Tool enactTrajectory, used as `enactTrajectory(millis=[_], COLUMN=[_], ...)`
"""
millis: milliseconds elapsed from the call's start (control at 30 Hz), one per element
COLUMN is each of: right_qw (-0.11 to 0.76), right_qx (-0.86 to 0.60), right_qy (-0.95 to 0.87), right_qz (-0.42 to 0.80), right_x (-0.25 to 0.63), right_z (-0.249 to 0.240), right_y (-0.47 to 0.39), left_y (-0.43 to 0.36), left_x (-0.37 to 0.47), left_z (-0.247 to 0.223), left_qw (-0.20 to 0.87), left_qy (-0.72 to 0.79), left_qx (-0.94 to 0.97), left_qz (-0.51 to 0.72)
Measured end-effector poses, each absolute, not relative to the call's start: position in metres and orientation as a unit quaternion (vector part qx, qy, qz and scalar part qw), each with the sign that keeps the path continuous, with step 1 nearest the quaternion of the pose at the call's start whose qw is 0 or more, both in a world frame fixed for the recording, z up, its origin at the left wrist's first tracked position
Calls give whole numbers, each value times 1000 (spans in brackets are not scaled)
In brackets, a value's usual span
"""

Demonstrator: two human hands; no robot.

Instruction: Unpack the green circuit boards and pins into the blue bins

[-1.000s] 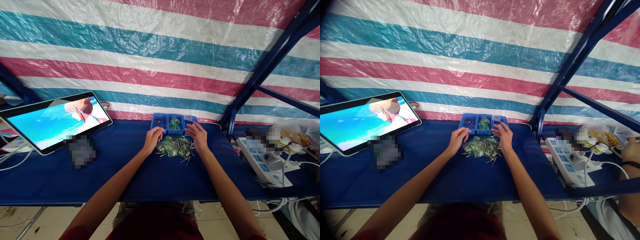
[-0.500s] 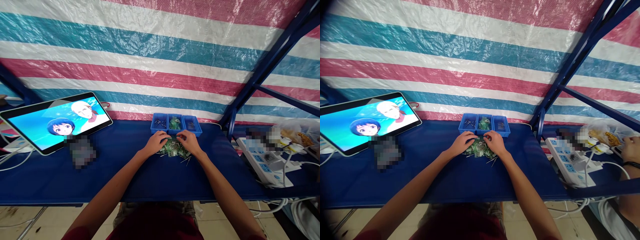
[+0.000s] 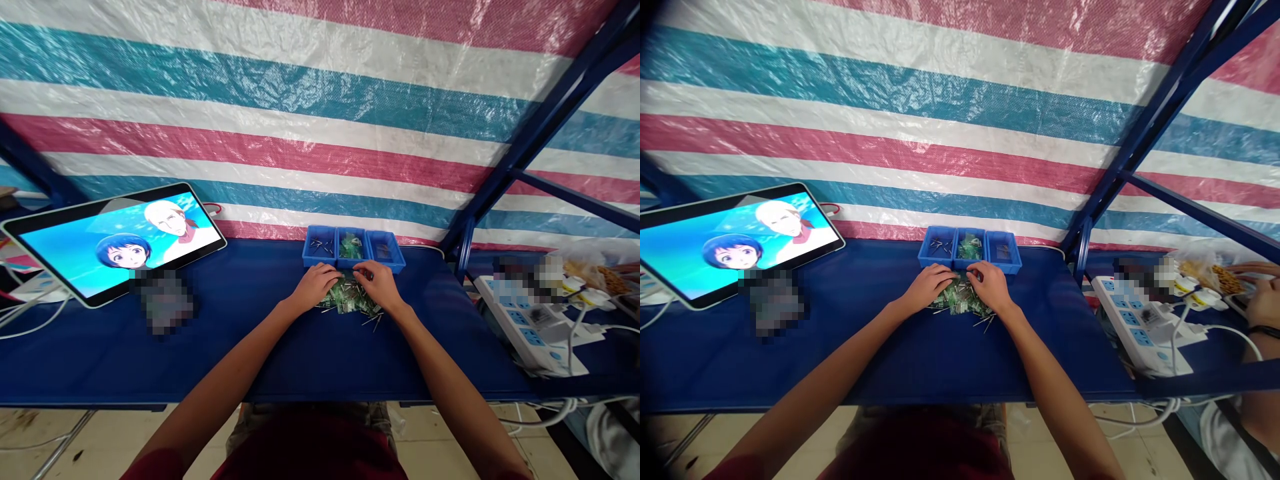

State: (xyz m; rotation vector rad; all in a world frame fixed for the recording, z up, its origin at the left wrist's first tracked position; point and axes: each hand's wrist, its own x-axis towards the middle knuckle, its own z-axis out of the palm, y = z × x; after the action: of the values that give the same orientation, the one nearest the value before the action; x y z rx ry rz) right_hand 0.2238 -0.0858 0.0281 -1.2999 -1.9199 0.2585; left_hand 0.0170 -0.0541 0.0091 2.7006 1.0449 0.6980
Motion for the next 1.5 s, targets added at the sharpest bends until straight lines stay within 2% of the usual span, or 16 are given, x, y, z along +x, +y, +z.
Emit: enactTrajectory(millis=[467,733,1000,1300,1500], right_qw=[389,414,478,445,489], right_qx=[-507,-433,-437,-471,-447], right_qy=[-762,-789,-747,-746,-726], right_qz=[101,134,151,152,186], right_x=[224,218,217,216,214], right_z=[29,35,36,38,36], right_y=[-86,-94,-95,-96,-98], left_y=[-52,-65,-78,-79,-79], left_x=[13,20,28,30,30], left_z=[15,24,28,28,28], left_qw=[86,176,207,243,252], left_qy=[331,348,353,371,393], left_qx=[903,835,777,741,732], left_qz=[258,388,478,503,495])
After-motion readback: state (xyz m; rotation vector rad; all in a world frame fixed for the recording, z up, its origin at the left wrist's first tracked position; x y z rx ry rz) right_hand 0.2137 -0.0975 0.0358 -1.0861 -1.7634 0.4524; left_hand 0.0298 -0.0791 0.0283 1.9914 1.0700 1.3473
